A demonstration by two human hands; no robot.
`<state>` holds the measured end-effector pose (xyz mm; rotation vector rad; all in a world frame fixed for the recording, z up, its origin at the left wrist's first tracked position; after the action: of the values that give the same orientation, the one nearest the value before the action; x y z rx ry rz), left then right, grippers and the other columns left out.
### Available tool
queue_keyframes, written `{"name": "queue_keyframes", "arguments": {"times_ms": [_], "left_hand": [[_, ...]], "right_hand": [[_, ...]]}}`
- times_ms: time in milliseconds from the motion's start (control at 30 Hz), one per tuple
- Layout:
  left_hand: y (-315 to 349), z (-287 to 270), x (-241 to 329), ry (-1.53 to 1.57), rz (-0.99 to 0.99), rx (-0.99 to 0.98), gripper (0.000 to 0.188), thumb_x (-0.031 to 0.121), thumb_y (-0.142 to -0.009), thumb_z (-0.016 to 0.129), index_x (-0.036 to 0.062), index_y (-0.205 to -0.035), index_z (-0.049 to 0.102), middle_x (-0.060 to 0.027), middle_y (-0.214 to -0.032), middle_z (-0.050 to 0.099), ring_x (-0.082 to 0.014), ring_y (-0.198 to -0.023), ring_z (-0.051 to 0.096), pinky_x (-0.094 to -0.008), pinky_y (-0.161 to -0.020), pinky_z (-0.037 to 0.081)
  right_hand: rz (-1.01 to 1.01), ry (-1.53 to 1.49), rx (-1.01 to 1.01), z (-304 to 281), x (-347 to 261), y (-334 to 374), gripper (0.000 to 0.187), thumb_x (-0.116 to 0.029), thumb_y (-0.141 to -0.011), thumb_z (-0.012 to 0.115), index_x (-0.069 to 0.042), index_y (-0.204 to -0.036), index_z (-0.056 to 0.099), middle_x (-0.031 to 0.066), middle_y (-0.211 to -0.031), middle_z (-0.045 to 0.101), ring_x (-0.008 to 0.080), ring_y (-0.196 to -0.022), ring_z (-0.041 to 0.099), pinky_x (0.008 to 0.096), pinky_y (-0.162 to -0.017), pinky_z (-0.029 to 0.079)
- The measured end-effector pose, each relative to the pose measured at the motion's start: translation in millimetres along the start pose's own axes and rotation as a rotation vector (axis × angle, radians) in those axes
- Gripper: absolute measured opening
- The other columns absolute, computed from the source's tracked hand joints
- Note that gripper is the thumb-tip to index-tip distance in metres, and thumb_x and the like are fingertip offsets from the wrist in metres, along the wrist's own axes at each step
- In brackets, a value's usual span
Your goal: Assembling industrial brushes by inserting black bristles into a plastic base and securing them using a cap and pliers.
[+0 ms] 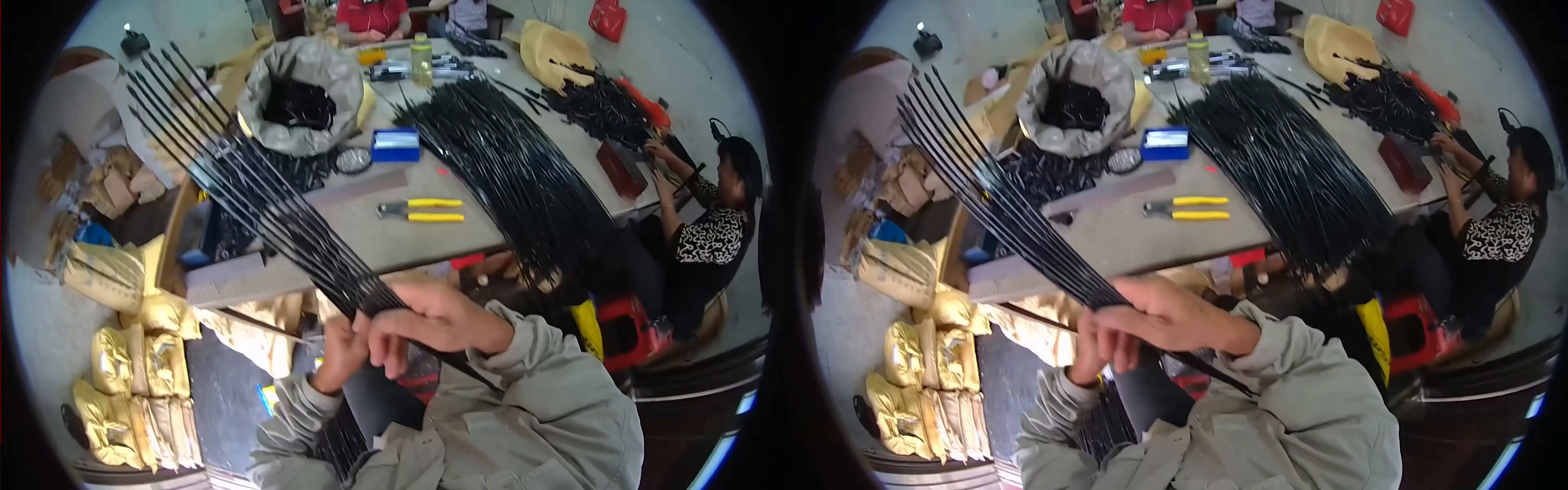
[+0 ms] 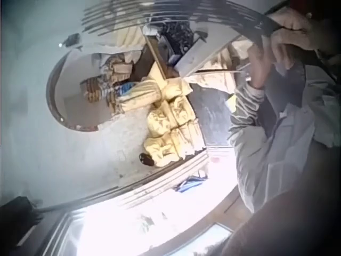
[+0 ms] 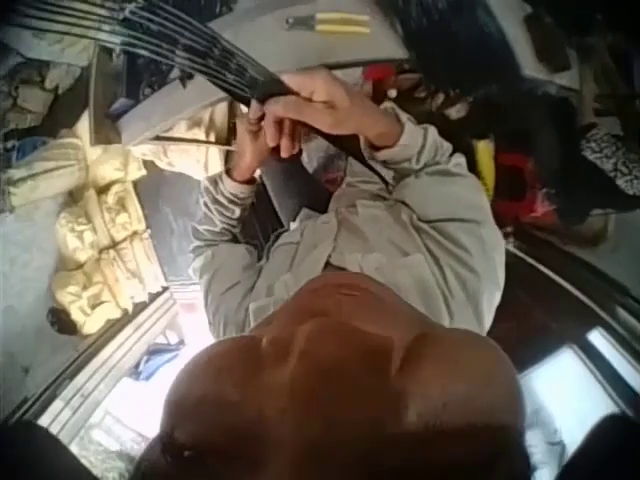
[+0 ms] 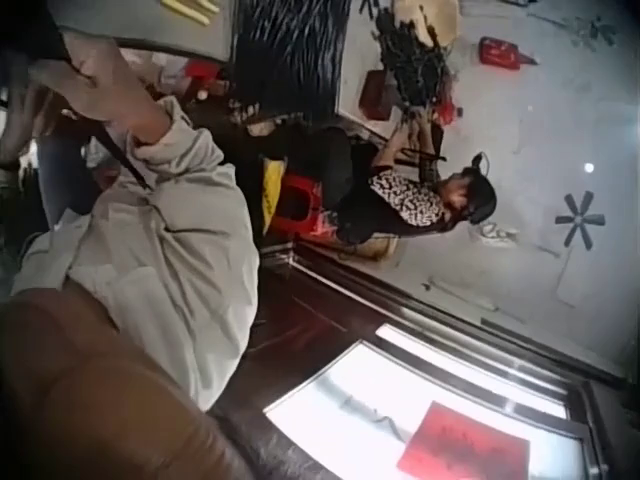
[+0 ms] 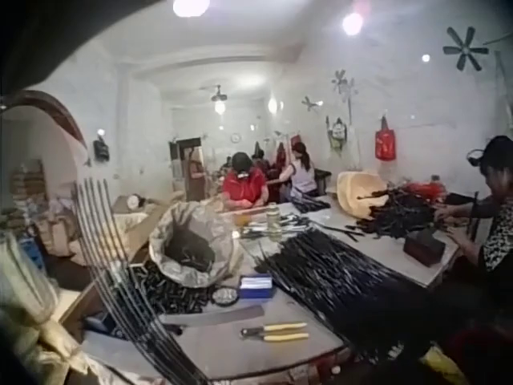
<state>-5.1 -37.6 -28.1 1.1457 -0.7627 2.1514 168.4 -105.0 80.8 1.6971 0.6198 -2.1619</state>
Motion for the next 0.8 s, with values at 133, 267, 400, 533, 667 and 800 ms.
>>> {"name": "queue_keyframes", "arguments": {"times_ms": [133, 267, 400, 533, 667, 800], "left_hand": [[-15.5, -0.5, -32.8, -0.552, -0.119, 0.297, 0.005, 0.006, -0.084, 0.055, 0.0015, -0.085, 0.056, -0.0053, -0.07, 0.054, -0.0124, -0.062, 0.053, -0.025, -0.05, 0.043], [-0.1, 29.1, -18.9, -0.705, 0.105, 0.185, 0.007, 0.003, -0.084, 0.054, 0.0018, -0.09, 0.053, -0.0065, -0.077, 0.054, -0.0122, -0.065, 0.053, -0.0252, -0.053, 0.044], [16.0, 15.9, -37.4, -0.502, -0.041, 0.134, 0.019, 0.002, -0.083, 0.053, 0.0011, -0.101, 0.05, -0.0068, -0.086, 0.054, -0.0131, -0.067, 0.053, -0.0245, -0.058, 0.045], [2.5, 11.5, -26.5, -0.755, -0.086, 0.045, 0.031, 0.003, -0.083, 0.053, 0.0017, -0.113, 0.044, -0.0064, -0.089, 0.053, -0.014, -0.076, 0.055, -0.0252, -0.064, 0.047], [-57.2, -13.6, -2.7, -0.895, -0.079, -0.044, 0.011, 0.007, -0.081, 0.055, -0.0006, -0.088, 0.056, -0.0066, -0.084, 0.058, -0.0113, -0.074, 0.052, -0.0261, -0.061, 0.04], [-164.7, -98.6, 20.7, -1.287, 0.082, 0.002, 0.027, 0.018, -0.084, 0.056, 0.0039, -0.106, 0.058, -0.0131, -0.105, 0.06, -0.0221, -0.099, 0.057, -0.0331, -0.087, 0.042]], "right_hand": [[-0.055, 0.011, -0.043, -25.3, 3.6, -6.6, 0.023, -0.015, -0.094, 0.038, 0.004, -0.105, 0.043, 0.0104, -0.077, 0.06, 0.015, -0.063, 0.062, 0.0223, -0.054, 0.05], [-0.032, -0.004, -0.03, -12.8, 3.9, 4.5, 0.023, -0.015, -0.094, 0.038, 0.004, -0.105, 0.043, 0.0103, -0.078, 0.06, 0.0148, -0.063, 0.062, 0.0226, -0.054, 0.05], [-0.037, 0.02, -0.048, -6.0, -0.2, 6.5, 0.022, -0.015, -0.094, 0.038, 0.004, -0.105, 0.044, 0.0105, -0.078, 0.06, 0.0149, -0.063, 0.063, 0.0229, -0.054, 0.05], [-0.05, 0.012, -0.033, -15.5, -8.1, 2.7, 0.022, -0.013, -0.094, 0.039, 0.005, -0.105, 0.045, 0.0122, -0.078, 0.06, 0.017, -0.063, 0.063, 0.0241, -0.055, 0.051], [-0.133, 0.133, 0.067, -24.9, -4.9, 1.6, 0.021, -0.011, -0.093, 0.039, 0.005, -0.104, 0.046, 0.013, -0.077, 0.06, 0.0179, -0.064, 0.063, 0.025, -0.057, 0.051], [-0.179, 0.24, 0.207, -25.7, 36.2, -4.5, 0.019, -0.009, -0.092, 0.04, 0.005, -0.103, 0.046, 0.0123, -0.076, 0.06, 0.017, -0.064, 0.063, 0.025, -0.057, 0.051]]}}
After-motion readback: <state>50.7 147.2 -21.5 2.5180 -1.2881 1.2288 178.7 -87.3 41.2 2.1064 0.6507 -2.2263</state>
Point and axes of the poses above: each hand's wrist, its own y-axis away from the middle knuckle, its own z-axis out of the palm, x = y × z, the point moved 1 cm from there along -y, towards the middle knuckle
